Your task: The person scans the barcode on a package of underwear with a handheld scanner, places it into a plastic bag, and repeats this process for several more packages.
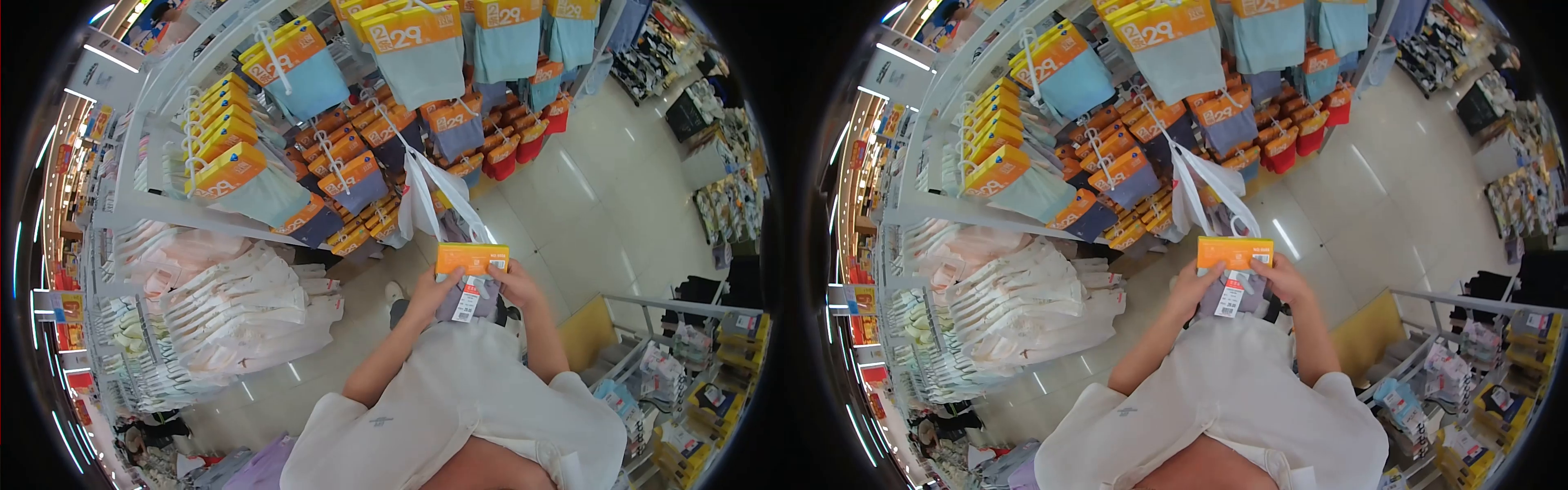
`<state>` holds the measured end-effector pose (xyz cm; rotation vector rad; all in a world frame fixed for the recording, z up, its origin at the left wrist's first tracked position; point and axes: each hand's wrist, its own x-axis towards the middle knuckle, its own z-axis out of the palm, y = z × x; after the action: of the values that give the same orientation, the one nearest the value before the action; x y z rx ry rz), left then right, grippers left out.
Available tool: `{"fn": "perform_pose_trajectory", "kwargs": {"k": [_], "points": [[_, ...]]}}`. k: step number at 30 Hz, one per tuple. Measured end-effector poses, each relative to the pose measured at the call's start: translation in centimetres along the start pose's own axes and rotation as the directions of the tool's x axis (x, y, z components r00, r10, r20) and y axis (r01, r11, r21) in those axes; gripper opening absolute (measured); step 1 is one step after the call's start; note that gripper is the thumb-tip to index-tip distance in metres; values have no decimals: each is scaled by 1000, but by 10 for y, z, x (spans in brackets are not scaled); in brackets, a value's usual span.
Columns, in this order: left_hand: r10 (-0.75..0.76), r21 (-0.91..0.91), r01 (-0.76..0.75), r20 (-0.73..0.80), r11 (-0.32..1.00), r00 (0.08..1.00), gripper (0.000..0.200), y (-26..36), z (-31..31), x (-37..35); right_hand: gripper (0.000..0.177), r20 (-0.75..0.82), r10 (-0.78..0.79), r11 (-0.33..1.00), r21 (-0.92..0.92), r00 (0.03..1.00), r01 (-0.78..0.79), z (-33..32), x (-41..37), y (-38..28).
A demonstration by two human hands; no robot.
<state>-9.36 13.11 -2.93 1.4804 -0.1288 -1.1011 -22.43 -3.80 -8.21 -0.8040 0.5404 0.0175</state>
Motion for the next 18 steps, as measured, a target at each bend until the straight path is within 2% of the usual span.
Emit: {"fn": "perform_pose_trajectory", "kwargs": {"k": [2, 4, 5, 6, 7, 8, 10, 13, 14, 16, 18], "points": [[118, 76, -111, -89, 991, 989, 51, -13, -2, 11, 42, 7, -74, 997, 30, 997, 74, -4, 0, 7], [214, 177, -178, -212, 968, 954, 50, -26, -7, 18, 40, -105, -173, 984, -62, 979, 167, -14, 4, 14], [260, 235, -195, -291, 952, 921, 48, -26, -11, 21, 39, -159, -227, 971, -113, 961, 211, -14, 4, 11], [305, 296, -202, -362, 934, 881, 47, -27, -13, 22, 38, -201, -252, 968, -76, 947, 241, -13, 1, 9], [437, 429, -246, -434, 869, 788, 52, -29, -12, 26, 37, -241, -279, 960, -42, 930, 277, -13, 0, 5], [468, 510, -219, -432, 832, 771, 54, -39, -15, 38, 37, -279, -307, 949, -11, 910, 316, -9, 1, -3], [526, 656, -151, -424, 740, 737, 59, -65, -24, 64, 36, -309, -338, 941, -123, 889, 315, -3, 3, -13], [432, 669, -63, -402, 740, 807, 62, -68, -12, 81, 33, -268, -469, 857, -369, 842, 360, 8, 17, -22], [376, 634, -44, -399, 772, 836, 57, -67, -10, 85, 32, -232, -517, 806, -455, 824, 378, 15, 25, -22], [259, 561, 3, -386, 828, 885, 50, -64, -8, 93, 31, -250, -531, 792, -485, 810, 370, 27, 42, -17], [323, 563, -75, -355, 823, 877, 41, -102, -23, 122, 30, -262, -564, 760, -536, 783, 367, 44, 59, -14]]}}
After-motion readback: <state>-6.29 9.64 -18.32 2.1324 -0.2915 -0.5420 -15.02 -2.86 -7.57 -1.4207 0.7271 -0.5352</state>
